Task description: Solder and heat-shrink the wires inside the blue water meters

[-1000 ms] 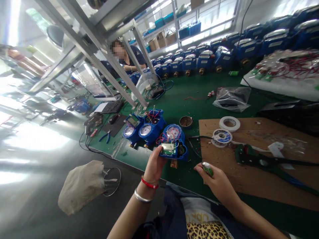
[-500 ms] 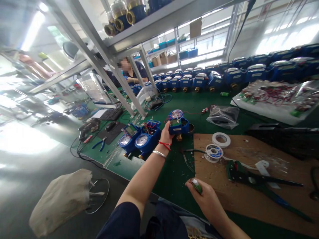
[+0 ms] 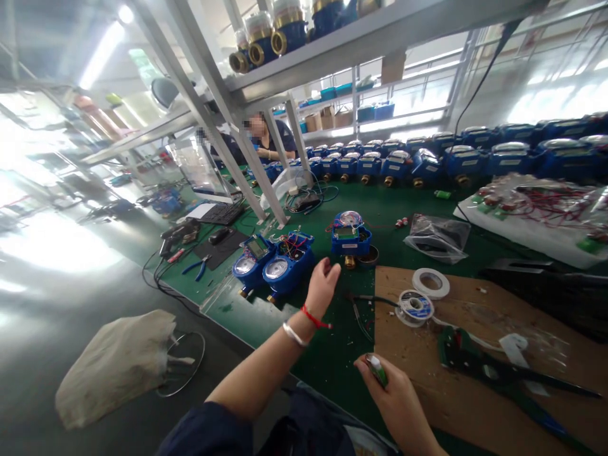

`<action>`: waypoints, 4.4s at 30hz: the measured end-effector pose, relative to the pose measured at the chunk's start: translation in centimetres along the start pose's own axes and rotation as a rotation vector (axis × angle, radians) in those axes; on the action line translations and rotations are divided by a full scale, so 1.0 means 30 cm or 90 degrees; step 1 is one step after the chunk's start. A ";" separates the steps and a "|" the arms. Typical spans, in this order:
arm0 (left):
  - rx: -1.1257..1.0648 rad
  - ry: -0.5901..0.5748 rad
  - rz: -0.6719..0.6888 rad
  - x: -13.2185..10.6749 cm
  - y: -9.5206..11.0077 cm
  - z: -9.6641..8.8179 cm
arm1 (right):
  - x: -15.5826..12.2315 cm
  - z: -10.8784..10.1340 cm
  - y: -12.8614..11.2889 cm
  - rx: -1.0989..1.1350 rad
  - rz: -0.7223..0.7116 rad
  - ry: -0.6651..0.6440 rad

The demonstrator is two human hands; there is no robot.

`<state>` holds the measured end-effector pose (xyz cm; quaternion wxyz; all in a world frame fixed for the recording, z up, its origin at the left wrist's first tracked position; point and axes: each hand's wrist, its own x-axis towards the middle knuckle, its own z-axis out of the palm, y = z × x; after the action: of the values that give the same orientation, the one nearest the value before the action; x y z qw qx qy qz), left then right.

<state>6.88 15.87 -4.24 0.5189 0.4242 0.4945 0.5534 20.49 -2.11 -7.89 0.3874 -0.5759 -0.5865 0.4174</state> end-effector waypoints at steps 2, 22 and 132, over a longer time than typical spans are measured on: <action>0.248 -0.060 0.188 -0.122 0.024 -0.086 | -0.001 -0.001 0.006 0.006 0.003 -0.010; 0.831 0.098 0.516 -0.060 0.077 -0.393 | -0.004 0.027 0.016 -0.040 0.024 0.033; 0.856 -0.633 0.553 0.309 0.412 -0.314 | 0.390 0.227 -0.223 0.174 0.045 0.171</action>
<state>-5.25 24.41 6.14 0.0655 0.9695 0.2305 0.0524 11.33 9.35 -4.32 0.5217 -0.5886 -0.4470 0.4261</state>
